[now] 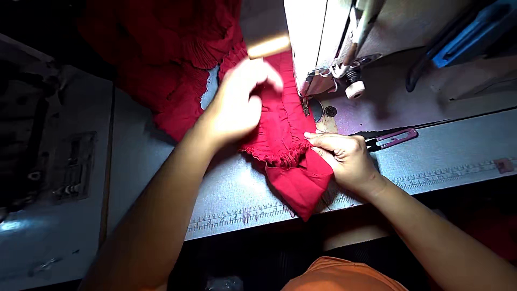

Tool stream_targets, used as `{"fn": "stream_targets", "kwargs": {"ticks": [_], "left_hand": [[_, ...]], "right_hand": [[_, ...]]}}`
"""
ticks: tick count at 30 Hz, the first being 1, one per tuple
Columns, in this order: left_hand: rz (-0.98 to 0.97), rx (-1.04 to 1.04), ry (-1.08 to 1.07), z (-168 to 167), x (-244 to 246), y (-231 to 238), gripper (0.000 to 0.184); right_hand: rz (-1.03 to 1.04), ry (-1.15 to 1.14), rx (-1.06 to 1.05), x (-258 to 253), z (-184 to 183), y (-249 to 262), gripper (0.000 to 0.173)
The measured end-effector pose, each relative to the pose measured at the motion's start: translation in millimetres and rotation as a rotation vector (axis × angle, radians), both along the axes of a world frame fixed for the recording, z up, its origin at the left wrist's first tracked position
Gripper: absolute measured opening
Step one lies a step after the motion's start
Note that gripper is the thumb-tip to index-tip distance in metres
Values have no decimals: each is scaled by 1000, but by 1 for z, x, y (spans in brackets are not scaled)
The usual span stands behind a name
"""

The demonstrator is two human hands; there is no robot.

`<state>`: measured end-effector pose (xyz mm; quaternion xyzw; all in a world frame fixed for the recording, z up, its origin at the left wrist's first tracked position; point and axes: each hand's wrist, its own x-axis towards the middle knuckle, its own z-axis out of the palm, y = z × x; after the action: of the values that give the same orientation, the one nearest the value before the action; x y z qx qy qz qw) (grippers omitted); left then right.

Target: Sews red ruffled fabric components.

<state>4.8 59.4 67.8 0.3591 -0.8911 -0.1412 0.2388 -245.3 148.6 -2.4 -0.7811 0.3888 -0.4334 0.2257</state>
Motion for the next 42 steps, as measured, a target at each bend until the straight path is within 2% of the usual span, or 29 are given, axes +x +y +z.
{"fn": "stream_targets", "kwargs": {"ticks": [3, 4, 7, 10, 13, 15, 17, 22, 25, 27, 30, 32, 37, 42], "left_hand": [[-126, 192, -36, -7, 21, 70, 37], [-115, 171, -80, -17, 24, 85, 38], [-11, 50, -122, -26, 31, 123, 21], [200, -147, -224, 13, 37, 174, 26], [463, -216, -307, 64, 49, 244, 40], [563, -246, -335, 83, 61, 286, 36], [564, -275, -348, 90, 60, 309, 29], [454, -432, -378, 92, 34, 316, 25], [339, -458, -399, 91, 25, 320, 17], [260, -469, -382, 92, 20, 320, 15], [158, -501, -386, 96, 9, 320, 14], [107, -496, -398, 97, 3, 320, 16], [45, -489, -436, 93, -3, 322, 20], [32, -481, -437, 89, -4, 324, 21]], "right_hand": [[15, 13, -9, -2, 1, -3, 20], [25, 28, -22, -3, 1, -4, 20], [64, 81, -83, -3, 1, -9, 21], [114, 65, -154, -1, -2, -14, 20], [130, 27, -223, 3, -3, -20, 18], [125, 27, -267, 6, 1, -25, 18], [111, 62, -345, 11, 2, -26, 18], [79, 71, -414, 21, 5, -13, 18], [79, 83, -375, 21, 15, 9, 19], [101, 66, -327, 21, 21, 21, 19], [215, -91, -160, 18, 39, 31, 26], [236, -126, -91, 13, 48, 32, 21], [286, 54, -127, 7, 54, 29, 12], [345, 135, -161, 7, 47, 31, 15]]}}
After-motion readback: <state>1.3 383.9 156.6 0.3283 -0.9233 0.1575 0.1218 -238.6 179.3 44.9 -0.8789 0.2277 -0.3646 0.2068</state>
